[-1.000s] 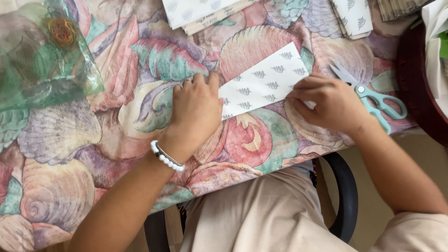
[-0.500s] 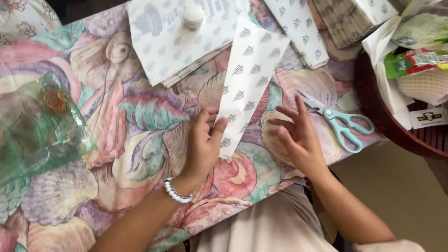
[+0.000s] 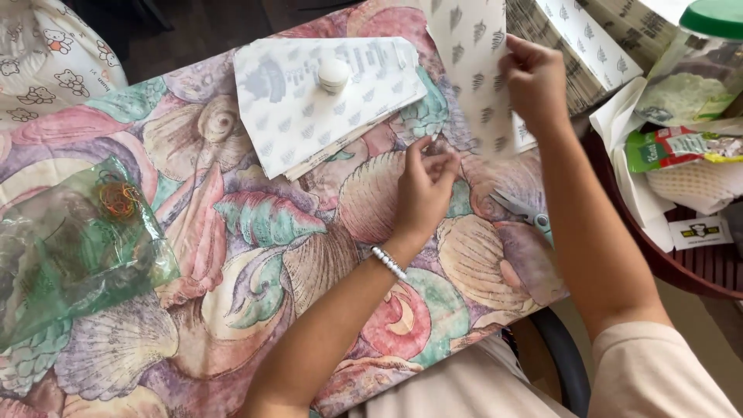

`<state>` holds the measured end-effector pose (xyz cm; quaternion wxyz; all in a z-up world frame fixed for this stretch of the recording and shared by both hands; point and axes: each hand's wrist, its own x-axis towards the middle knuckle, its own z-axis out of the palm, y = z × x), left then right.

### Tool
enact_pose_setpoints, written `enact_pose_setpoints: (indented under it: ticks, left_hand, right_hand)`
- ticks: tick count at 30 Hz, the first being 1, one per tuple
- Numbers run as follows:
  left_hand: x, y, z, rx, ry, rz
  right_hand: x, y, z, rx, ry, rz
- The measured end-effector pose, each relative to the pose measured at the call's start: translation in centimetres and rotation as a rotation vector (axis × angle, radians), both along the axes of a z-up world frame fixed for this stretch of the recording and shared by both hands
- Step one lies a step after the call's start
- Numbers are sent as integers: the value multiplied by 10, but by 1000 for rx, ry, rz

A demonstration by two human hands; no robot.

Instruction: Folding printed paper sheets into bags or envelopes and stacking them on a table.

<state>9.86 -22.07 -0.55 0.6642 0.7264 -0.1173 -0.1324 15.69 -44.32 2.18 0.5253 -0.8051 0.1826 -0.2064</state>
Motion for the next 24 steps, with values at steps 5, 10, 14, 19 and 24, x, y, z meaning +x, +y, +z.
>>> enact_pose_setpoints:
  ticks: [5, 10, 14, 19, 24]
  left_hand:
    - [20, 44, 6, 57, -90, -11]
    - [54, 105, 10, 186, -403, 279]
    - [59, 135, 13, 64, -509, 400]
    - [55, 147, 9, 101, -660, 482]
    - [59, 152, 5, 119, -752, 501]
  right_hand:
    - [19, -29, -25, -275, 361, -57]
    - [12, 10, -10, -734, 546, -19]
    - [30, 6, -16, -716, 556, -20]
    - [43, -5, -19, -703, 616, -24]
    - [52, -37, 12, -791, 25, -92]
